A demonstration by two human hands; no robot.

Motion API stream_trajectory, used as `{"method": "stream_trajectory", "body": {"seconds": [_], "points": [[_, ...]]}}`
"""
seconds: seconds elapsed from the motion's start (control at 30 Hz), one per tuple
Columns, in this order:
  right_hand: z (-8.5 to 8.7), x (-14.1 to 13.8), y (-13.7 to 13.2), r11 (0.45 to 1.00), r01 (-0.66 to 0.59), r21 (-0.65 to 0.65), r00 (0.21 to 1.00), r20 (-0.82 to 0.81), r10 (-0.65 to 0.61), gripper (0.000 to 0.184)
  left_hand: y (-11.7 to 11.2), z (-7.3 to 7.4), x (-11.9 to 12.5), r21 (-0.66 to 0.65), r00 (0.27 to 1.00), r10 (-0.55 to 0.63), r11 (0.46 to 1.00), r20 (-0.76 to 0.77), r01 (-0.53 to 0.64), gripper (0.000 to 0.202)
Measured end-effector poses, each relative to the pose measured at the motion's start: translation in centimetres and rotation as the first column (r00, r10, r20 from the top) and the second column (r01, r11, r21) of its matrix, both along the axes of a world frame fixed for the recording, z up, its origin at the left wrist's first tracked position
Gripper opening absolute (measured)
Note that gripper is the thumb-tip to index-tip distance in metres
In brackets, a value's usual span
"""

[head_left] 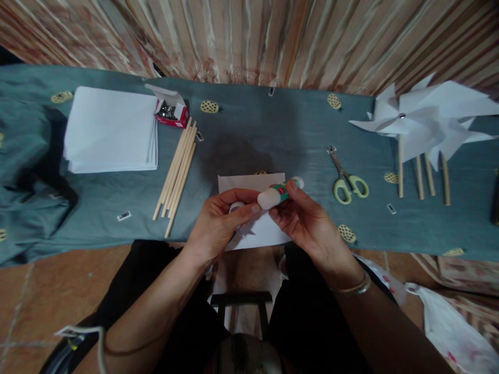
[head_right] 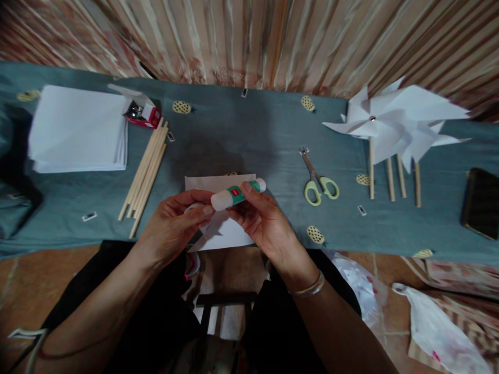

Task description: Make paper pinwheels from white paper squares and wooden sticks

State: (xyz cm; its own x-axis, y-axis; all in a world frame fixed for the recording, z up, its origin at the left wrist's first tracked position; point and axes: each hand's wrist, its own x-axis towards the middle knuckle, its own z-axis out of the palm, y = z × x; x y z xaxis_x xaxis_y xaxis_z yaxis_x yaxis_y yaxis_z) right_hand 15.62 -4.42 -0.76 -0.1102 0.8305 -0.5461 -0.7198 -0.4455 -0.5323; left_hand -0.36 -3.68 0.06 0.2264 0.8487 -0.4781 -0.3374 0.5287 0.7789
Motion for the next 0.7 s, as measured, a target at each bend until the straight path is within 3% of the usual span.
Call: {"method": "stream_trajectory", "body": {"seconds": [0.7], "points": [[-0.21,0.08,-0.35,0.999,0.008,0.044,0.997,0.077,-0.012,0.027,-0.07,-0.17,-0.19,0.049,0.994,-0.030,0.998,-0.101,0.035,0.024]]}}
